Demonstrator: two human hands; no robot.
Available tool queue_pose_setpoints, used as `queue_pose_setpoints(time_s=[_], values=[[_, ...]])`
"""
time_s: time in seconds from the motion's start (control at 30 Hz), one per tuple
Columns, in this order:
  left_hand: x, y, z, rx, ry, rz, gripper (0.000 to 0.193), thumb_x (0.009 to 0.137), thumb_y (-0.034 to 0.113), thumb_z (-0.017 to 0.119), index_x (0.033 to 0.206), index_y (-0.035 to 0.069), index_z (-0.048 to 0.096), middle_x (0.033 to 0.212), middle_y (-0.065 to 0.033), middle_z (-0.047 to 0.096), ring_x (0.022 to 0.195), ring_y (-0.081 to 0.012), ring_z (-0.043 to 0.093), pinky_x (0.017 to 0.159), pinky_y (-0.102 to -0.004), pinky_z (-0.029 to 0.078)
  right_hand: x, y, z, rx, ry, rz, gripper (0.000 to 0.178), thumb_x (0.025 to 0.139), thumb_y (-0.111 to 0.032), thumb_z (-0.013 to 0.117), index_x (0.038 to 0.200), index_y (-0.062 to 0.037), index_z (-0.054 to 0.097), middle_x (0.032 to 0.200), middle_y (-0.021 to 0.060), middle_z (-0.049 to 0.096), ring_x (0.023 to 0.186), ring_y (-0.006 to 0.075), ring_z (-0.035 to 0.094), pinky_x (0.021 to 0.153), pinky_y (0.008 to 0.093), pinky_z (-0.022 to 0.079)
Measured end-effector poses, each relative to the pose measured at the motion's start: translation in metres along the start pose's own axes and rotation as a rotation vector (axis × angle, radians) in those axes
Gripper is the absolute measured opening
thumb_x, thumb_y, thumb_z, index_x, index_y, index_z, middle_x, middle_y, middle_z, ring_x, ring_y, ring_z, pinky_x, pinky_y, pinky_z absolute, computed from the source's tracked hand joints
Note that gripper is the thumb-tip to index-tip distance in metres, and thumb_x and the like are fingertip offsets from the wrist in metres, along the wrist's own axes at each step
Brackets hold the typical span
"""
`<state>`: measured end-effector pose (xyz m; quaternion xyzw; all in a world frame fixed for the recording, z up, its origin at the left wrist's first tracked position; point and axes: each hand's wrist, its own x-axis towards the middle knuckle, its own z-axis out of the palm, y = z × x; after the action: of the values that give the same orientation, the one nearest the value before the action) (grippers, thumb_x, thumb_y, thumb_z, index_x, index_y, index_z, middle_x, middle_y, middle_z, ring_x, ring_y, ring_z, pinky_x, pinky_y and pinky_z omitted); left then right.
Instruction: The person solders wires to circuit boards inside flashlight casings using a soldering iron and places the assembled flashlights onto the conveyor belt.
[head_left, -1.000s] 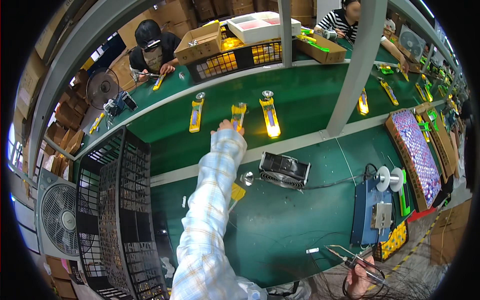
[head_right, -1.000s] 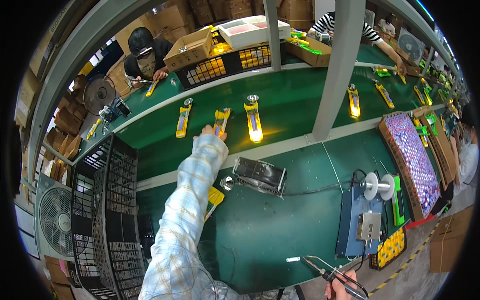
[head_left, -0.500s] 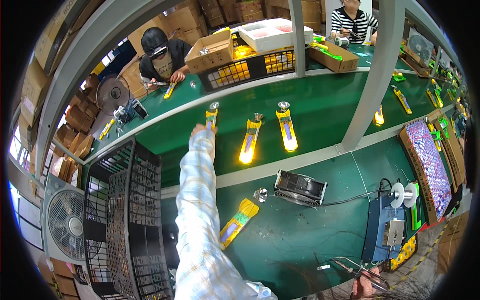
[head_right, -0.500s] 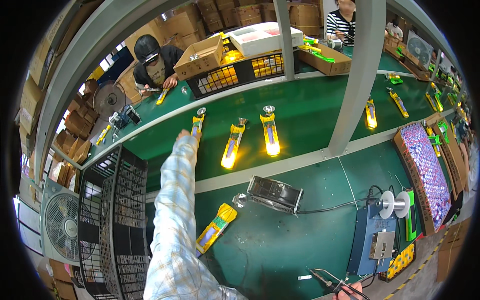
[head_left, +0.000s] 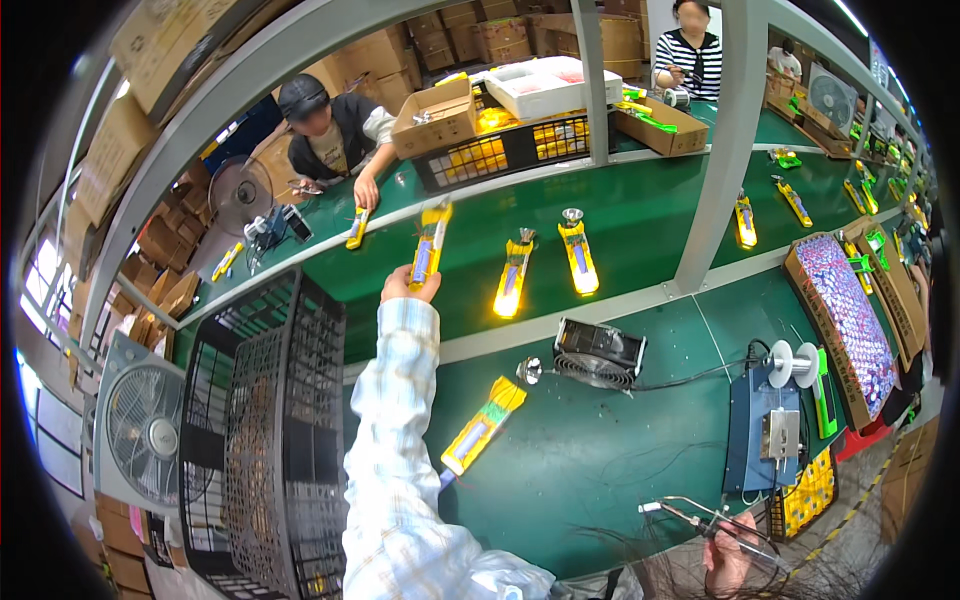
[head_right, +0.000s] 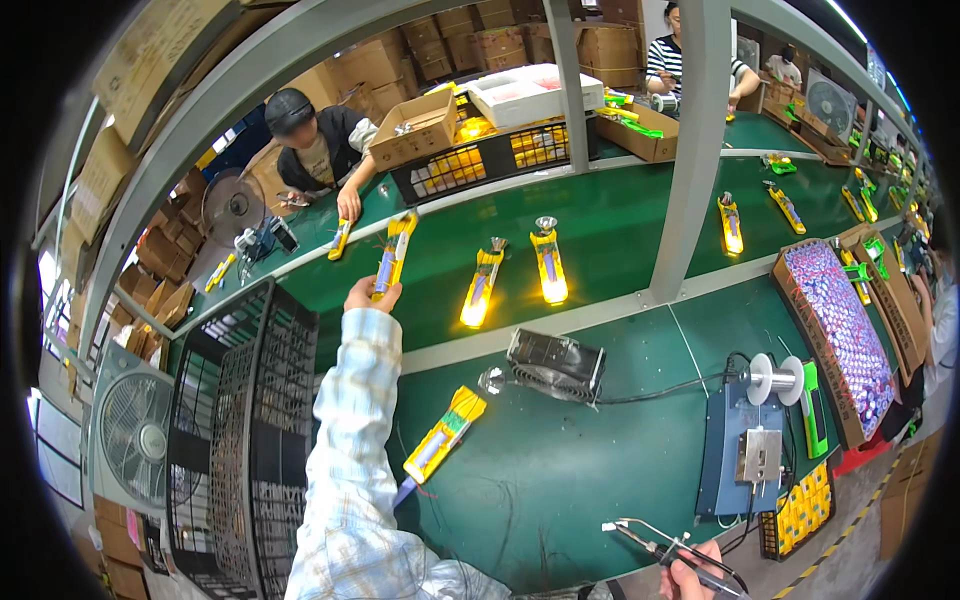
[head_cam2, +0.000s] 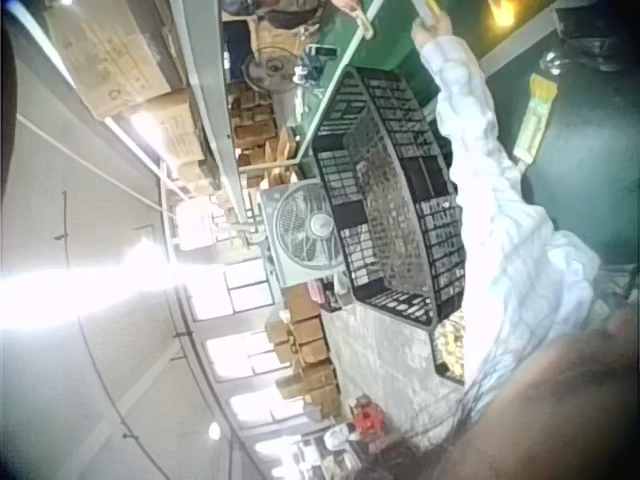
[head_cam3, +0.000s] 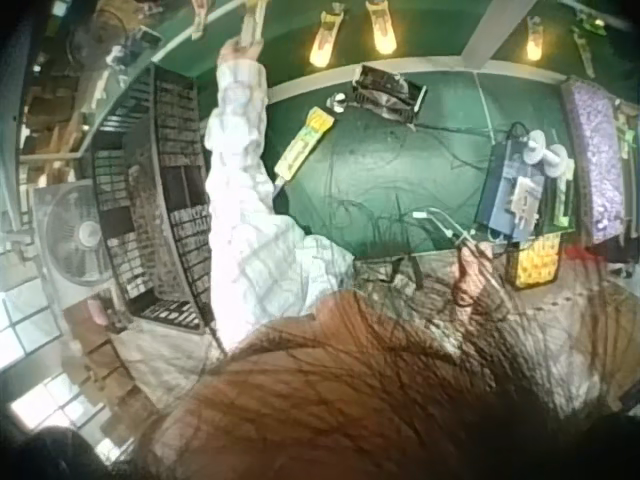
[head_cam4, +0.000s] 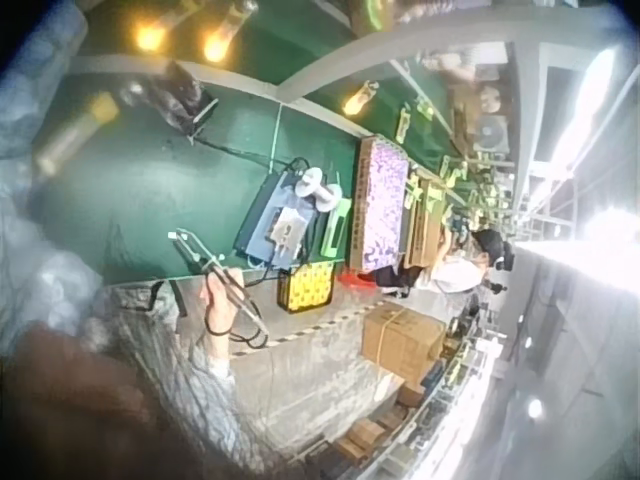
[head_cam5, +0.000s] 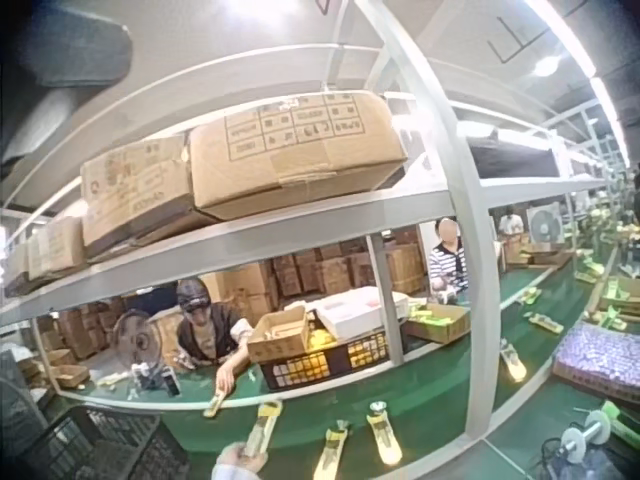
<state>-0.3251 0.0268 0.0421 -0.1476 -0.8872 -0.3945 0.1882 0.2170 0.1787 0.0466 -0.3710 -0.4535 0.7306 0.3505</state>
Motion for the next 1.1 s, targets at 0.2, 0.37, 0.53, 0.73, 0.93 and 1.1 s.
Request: queue_pose_setpoints(time_s=[0.2,0.37,0.53,0.73,0.93,1.1], values=[[-0.181,0.127,-0.128,-0.458,-0.29,0.101,0.042,0.061,0.015,0.068,0.098,-0.001,0.056,0.08,-0.0039,0.058,0.068,-0.0102,0.049,0.061,-0.0242,0.04,-0.035,-0.007,-0.034,-0.026,0.067,0.113,0.03,0.07,-0.012,0.065,0.089,-0.0037,0.043,0.072,0.0038,0.046,0.041,0.0093,0.041,0.029,0.0205,0.032],[-0.281,0.101,-0.144,-0.295,-0.586,0.352,0.05,0.057,0.02,0.076,0.098,0.002,0.055,0.08,-0.0108,0.056,0.067,-0.0228,0.055,0.063,-0.0301,0.045,-0.047,-0.005,-0.026,-0.03,0.052,-0.031,0.031,0.065,-0.012,0.066,0.085,-0.0009,0.044,0.076,0.004,0.043,0.046,0.0123,0.047,0.028,0.0199,0.037],[-0.326,0.081,-0.129,-0.06,-0.798,0.287,0.049,0.061,0.031,0.07,0.099,0.005,0.055,0.076,-0.0088,0.053,0.069,-0.027,0.052,0.063,-0.035,0.041,-0.052,-0.014,-0.024,0.002,-0.04,0.044,0.034,0.064,-0.015,0.069,0.08,-0.0036,0.042,0.068,0.0043,0.044,0.042,0.0107,0.046,0.027,0.0199,0.035],[-0.315,0.04,-0.111,0.123,-0.7,0.627,0.055,0.059,0.037,0.068,0.104,0.008,0.054,0.086,-0.0076,0.054,0.079,-0.0254,0.051,0.072,-0.0363,0.036,-0.052,-0.008,-0.011,-0.064,-0.082,0.044,0.027,0.069,-0.013,0.06,0.078,-0.0027,0.037,0.061,0.0065,0.042,0.039,0.0096,0.039,0.034,0.0189,0.028],[-0.293,0.069,-0.107,-0.176,-0.753,0.467,0.041,0.062,0.02,0.069,0.1,0.008,0.061,0.094,-0.0048,0.06,0.088,-0.0227,0.053,0.08,-0.0354,0.034,-0.035,0.005,0.009,-0.094,-0.135,0.131,0.029,0.068,-0.013,0.063,0.078,-0.0029,0.038,0.063,0.0071,0.045,0.042,0.0108,0.043,0.037,0.0197,0.031],[-0.295,0.063,-0.075,-0.338,-0.752,0.467,0.021,0.061,0.017,0.07,0.082,0.011,0.067,0.082,0.0011,0.062,0.079,-0.0172,0.054,0.073,-0.0324,0.035,-0.022,0.013,0.019,-0.124,-0.15,0.166,0.032,0.067,-0.014,0.066,0.077,-0.0018,0.039,0.063,0.0082,0.048,0.043,0.0118,0.046,0.039,0.0205,0.036]])
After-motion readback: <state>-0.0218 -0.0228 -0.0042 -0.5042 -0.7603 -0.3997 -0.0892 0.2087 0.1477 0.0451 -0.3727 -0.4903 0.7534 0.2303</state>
